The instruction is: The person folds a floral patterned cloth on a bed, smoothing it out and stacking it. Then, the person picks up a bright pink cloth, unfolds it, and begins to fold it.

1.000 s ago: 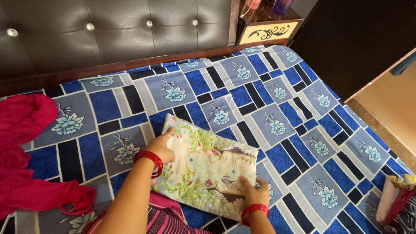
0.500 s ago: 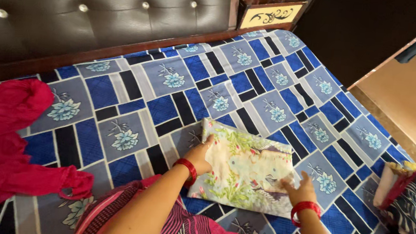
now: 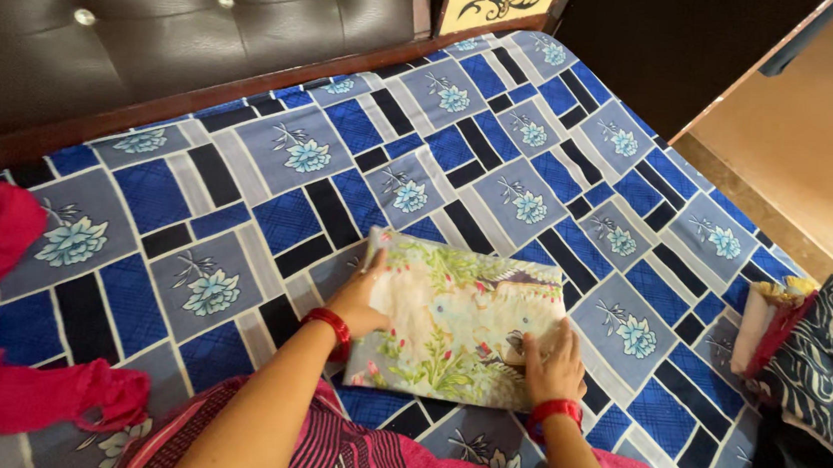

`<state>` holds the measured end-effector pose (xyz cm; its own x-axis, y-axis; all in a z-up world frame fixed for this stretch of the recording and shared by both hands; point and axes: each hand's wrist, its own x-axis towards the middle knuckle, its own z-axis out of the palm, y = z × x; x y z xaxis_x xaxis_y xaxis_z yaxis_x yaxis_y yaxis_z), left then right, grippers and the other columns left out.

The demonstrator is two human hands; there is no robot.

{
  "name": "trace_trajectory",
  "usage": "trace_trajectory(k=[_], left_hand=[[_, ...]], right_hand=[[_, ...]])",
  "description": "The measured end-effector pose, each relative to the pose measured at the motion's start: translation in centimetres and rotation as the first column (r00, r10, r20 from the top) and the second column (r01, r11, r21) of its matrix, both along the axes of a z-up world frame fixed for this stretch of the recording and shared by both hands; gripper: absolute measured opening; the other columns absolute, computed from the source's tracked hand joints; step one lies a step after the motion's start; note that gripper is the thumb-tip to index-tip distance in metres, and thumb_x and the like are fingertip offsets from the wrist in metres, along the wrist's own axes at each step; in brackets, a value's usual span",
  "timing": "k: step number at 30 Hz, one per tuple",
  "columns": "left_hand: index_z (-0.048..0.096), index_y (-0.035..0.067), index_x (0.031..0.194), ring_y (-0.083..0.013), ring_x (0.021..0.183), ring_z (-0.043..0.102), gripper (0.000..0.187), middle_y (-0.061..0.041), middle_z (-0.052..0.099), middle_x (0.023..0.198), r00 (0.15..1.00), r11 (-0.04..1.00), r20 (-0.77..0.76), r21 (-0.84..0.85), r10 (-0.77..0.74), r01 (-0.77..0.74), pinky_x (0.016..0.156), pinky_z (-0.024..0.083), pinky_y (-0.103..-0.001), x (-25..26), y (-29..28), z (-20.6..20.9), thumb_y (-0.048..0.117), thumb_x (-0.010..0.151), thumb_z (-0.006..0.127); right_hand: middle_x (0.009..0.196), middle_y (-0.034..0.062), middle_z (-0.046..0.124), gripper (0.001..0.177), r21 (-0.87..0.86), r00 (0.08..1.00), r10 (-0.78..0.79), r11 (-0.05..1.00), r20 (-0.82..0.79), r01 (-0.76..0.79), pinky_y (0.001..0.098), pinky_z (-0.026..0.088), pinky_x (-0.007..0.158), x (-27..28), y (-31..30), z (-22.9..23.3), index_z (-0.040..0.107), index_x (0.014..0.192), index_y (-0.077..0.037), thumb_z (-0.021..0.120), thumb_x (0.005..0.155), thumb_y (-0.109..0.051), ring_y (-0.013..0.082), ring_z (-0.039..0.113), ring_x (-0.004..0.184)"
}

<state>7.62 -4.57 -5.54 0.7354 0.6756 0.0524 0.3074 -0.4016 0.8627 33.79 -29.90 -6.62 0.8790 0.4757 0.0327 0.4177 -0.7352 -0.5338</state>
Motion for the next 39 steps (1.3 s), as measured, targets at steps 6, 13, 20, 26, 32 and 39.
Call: trace_trajectory(k=[6,13,20,26,32,39], left_hand=[[0.013,0.018,0.161,-0.0321,0.151,0.032,0.128,-0.020,0.028,0.164,0.989,0.995,-0.143,-0.081,0.043,-0.055,0.116,0.037,-0.034,-0.4,-0.5,0.6,0.004,0.056,0.085],[0.016,0.022,0.166,-0.0334,0.147,0.042,0.114,-0.021,0.040,0.159,0.987,0.991,-0.141,-0.099,0.079,-0.093,0.118,0.037,-0.035,0.3,-1.4,2.7,0.005,0.069,0.072],[0.019,0.009,0.160,-0.0412,0.152,0.025,0.098,-0.023,0.019,0.168,0.954,0.875,-0.056,0.418,0.295,-0.246,0.124,0.020,-0.049,3.4,-3.7,3.9,0.018,0.078,0.072],[0.015,0.012,0.162,-0.0336,0.155,0.007,0.076,-0.009,0.010,0.172,0.847,0.772,-0.502,0.604,0.177,0.197,0.122,0.004,-0.053,8.4,-9.3,2.1,0.038,0.097,0.045],[0.018,0.026,0.161,-0.0276,0.155,0.006,0.073,-0.001,0.012,0.169,0.795,0.839,-0.539,0.539,0.279,0.072,0.122,0.001,-0.054,8.7,-7.1,2.6,0.055,0.096,0.038],[0.022,0.025,0.160,-0.0273,0.155,0.007,0.079,-0.005,0.014,0.169,0.730,0.864,-0.549,0.492,0.406,-0.110,0.122,0.004,-0.057,8.2,-4.2,5.0,0.065,0.095,0.042]], right_hand=[[0.121,0.0214,0.071,0.072,0.097,0.991,-0.098,0.990,-0.090,0.106,0.0478,0.048,0.103,6.3,2.9,0.1,0.065,0.135,-0.008,0.067,0.090,-0.064,0.0386,0.064,0.117],[0.094,0.0142,0.079,0.048,0.149,0.938,-0.173,0.963,-0.301,0.225,0.0416,0.059,0.084,10.2,5.9,1.0,0.080,0.106,-0.009,0.078,0.076,-0.046,0.0286,0.076,0.089],[0.157,0.0111,0.043,0.065,-0.017,0.901,0.030,1.000,0.433,-0.025,0.0637,0.026,0.116,4.7,7.7,1.5,0.053,0.143,-0.013,0.065,0.091,-0.050,0.0349,0.039,0.146],[0.169,0.0230,0.023,0.071,0.153,0.755,0.624,0.741,0.203,-0.654,0.0496,0.014,0.126,-7.1,8.4,1.4,0.034,0.160,-0.009,0.049,0.100,-0.045,0.0386,0.020,0.156],[0.168,0.0098,0.019,0.077,-0.349,0.781,0.604,0.774,0.158,-0.528,0.0491,0.007,0.123,-4.1,9.6,4.9,0.026,0.160,-0.017,0.037,0.098,-0.060,0.0288,0.012,0.156],[0.168,0.0078,0.021,0.084,-0.376,0.909,0.391,0.871,0.145,-0.315,0.0466,0.009,0.124,0.2,10.1,5.8,0.027,0.159,-0.015,0.034,0.096,-0.070,0.0269,0.012,0.156]])
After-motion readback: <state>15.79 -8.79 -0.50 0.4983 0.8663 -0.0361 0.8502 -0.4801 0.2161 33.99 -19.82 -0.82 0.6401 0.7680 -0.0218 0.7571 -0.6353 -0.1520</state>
